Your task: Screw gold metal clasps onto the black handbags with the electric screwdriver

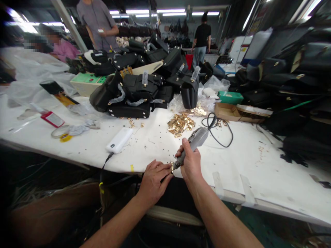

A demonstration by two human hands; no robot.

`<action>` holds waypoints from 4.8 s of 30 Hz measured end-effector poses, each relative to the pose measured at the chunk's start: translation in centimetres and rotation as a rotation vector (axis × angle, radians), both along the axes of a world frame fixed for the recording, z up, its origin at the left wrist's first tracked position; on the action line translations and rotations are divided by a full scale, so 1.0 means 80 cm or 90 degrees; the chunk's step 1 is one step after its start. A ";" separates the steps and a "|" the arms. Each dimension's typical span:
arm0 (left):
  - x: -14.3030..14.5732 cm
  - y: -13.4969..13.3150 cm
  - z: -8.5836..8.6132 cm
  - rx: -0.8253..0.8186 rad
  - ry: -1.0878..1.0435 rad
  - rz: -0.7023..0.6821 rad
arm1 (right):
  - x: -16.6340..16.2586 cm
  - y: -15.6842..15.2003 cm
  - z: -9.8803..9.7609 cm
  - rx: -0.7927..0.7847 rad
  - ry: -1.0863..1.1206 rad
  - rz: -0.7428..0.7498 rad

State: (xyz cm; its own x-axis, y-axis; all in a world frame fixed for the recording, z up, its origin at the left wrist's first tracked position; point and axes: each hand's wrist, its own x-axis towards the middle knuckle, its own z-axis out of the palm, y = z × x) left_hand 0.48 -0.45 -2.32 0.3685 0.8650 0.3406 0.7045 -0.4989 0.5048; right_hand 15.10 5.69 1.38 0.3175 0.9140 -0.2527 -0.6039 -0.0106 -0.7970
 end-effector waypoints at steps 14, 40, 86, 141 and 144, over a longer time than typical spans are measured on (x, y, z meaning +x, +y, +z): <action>-0.008 0.005 -0.008 0.054 0.030 -0.013 | -0.002 -0.003 0.000 0.002 -0.045 -0.015; 0.000 0.004 -0.008 0.021 0.000 -0.001 | 0.003 -0.006 -0.007 0.009 0.004 -0.033; 0.001 0.003 -0.007 0.024 -0.004 0.003 | -0.004 -0.016 0.004 0.044 -0.147 0.022; 0.001 0.004 -0.008 0.030 -0.008 0.007 | -0.006 -0.022 0.011 0.063 -0.084 -0.010; 0.001 0.003 -0.010 0.028 -0.005 0.004 | -0.007 -0.022 0.011 0.065 -0.090 -0.004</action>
State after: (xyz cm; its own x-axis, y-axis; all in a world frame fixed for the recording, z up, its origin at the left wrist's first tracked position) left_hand 0.55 -0.17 -3.15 0.3597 0.8516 0.3812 0.7042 -0.5158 0.4878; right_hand 14.57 3.93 2.25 0.3495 0.9304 -0.1109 -0.4851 0.0785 -0.8709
